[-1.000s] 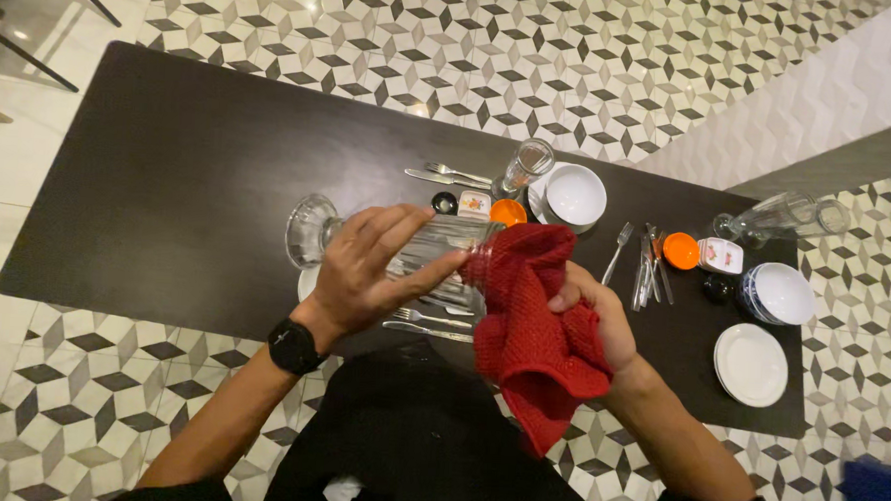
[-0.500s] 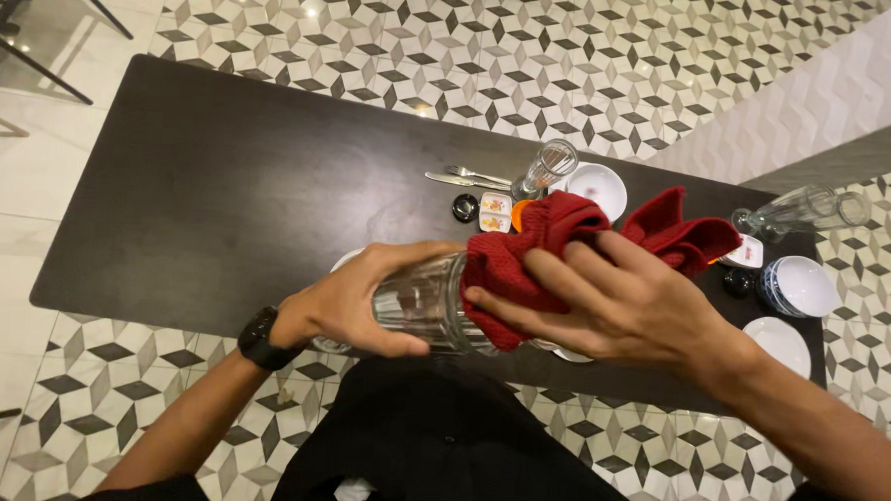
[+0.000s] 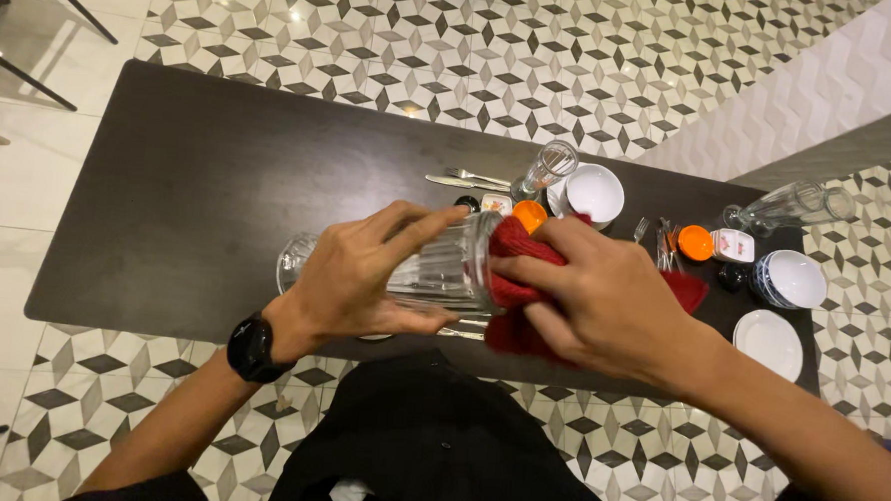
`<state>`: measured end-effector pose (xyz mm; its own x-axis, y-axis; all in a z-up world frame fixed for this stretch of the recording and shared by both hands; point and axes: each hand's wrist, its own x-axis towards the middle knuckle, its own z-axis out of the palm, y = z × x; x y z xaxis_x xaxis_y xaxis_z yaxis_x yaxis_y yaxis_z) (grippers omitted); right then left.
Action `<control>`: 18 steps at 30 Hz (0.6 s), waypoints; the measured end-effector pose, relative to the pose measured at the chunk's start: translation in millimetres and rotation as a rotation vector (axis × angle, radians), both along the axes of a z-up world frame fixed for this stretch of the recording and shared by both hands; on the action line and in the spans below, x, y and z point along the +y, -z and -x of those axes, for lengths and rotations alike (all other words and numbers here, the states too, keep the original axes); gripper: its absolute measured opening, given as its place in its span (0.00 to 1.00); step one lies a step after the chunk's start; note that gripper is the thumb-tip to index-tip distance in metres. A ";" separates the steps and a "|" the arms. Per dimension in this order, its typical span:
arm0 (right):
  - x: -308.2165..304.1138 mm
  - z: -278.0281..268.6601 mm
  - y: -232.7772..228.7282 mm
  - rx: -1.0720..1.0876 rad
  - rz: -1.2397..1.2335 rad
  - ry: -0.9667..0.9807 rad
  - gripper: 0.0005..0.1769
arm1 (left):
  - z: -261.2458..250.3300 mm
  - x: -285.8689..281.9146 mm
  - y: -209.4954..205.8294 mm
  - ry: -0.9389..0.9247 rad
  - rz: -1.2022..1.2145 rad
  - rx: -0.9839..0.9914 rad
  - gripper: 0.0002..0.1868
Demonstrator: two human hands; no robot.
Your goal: The person wipes a bowl, a tall glass, and several orange lids with a cloth.
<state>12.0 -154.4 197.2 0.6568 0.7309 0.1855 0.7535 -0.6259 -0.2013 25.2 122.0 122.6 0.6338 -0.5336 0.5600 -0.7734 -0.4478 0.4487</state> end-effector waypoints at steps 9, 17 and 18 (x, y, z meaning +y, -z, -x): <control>-30.6 21.4 35.8 1.025 -1.192 0.306 0.44 | -28.8 3.3 21.8 0.056 0.759 0.347 0.49; 58.9 41.0 106.3 0.053 -1.261 0.398 0.24 | -72.1 -16.6 15.7 0.017 1.787 0.928 0.52; 66.3 39.1 112.2 0.032 -1.220 0.403 0.25 | -76.2 -21.2 16.9 0.016 1.902 0.955 0.49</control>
